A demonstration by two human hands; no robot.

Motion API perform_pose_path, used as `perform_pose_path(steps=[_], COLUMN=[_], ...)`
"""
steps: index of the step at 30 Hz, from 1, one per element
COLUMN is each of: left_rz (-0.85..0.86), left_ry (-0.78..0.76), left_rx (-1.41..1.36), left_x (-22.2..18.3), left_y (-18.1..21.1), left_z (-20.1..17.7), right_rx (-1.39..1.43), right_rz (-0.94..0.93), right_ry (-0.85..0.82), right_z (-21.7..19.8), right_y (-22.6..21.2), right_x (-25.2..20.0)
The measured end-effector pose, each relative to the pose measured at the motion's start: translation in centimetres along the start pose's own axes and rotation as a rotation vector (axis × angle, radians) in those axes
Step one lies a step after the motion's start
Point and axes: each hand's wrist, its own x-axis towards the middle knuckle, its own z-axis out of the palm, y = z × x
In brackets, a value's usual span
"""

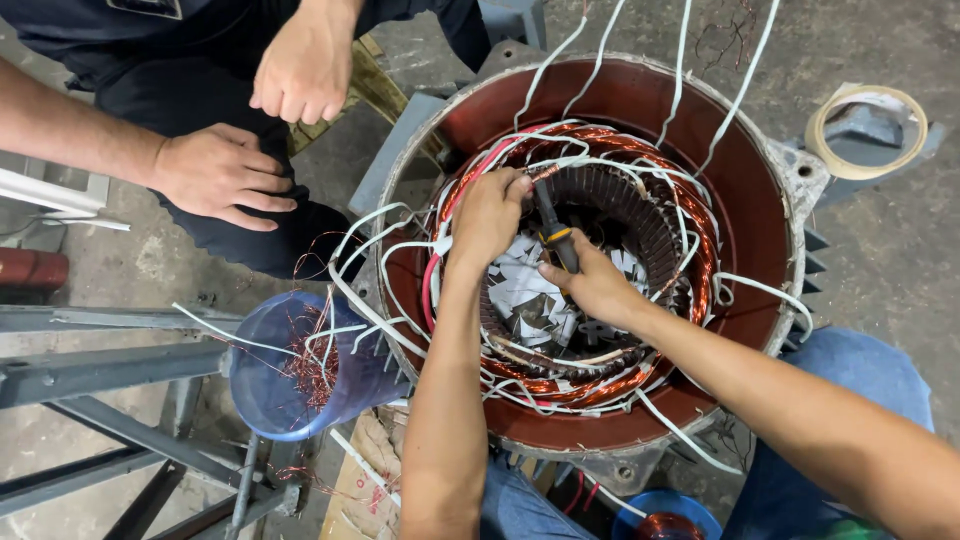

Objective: Rewinding and organizing copper wires within an electric motor stator casing.

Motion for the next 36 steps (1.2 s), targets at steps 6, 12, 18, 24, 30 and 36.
perform_pose_path(steps=[6,12,18,24,30,36], left_rz=[-0.029,0.009,0.007,0.032,0.083,0.093], left_ry=[-0.017,0.002,0.029,0.026,0.002,0.005], left_rx=[-0.018,-0.084,-0.161,-0.238,-0.138,0.070], left_x=[-0.2,-0.5,-0.5,0.1,-0.7,-1.0], left_y=[0.3,0.7,0.2,-1.1,-0.5,0.2], left_z=[-0.1,-0.4,0.0,0.8,-0.6,0.1], right_rx=[0.023,0.083,0.030,-0.003,0.191,0.192], right_rz=[-0.018,-0.061,-0.114,-0.090,0.271,0.434], right_ry=[-0.031,-0.015,0.031,0.026,-0.161,-0.319], right_z=[0.5,1.1,0.7,-0.5,-4.7,-9.2], right_y=[1.0,2.6,1.2,-0.2,1.9,-6.1], right_x=[0.2,1.3,0.4,-0.3,0.0,-3.3])
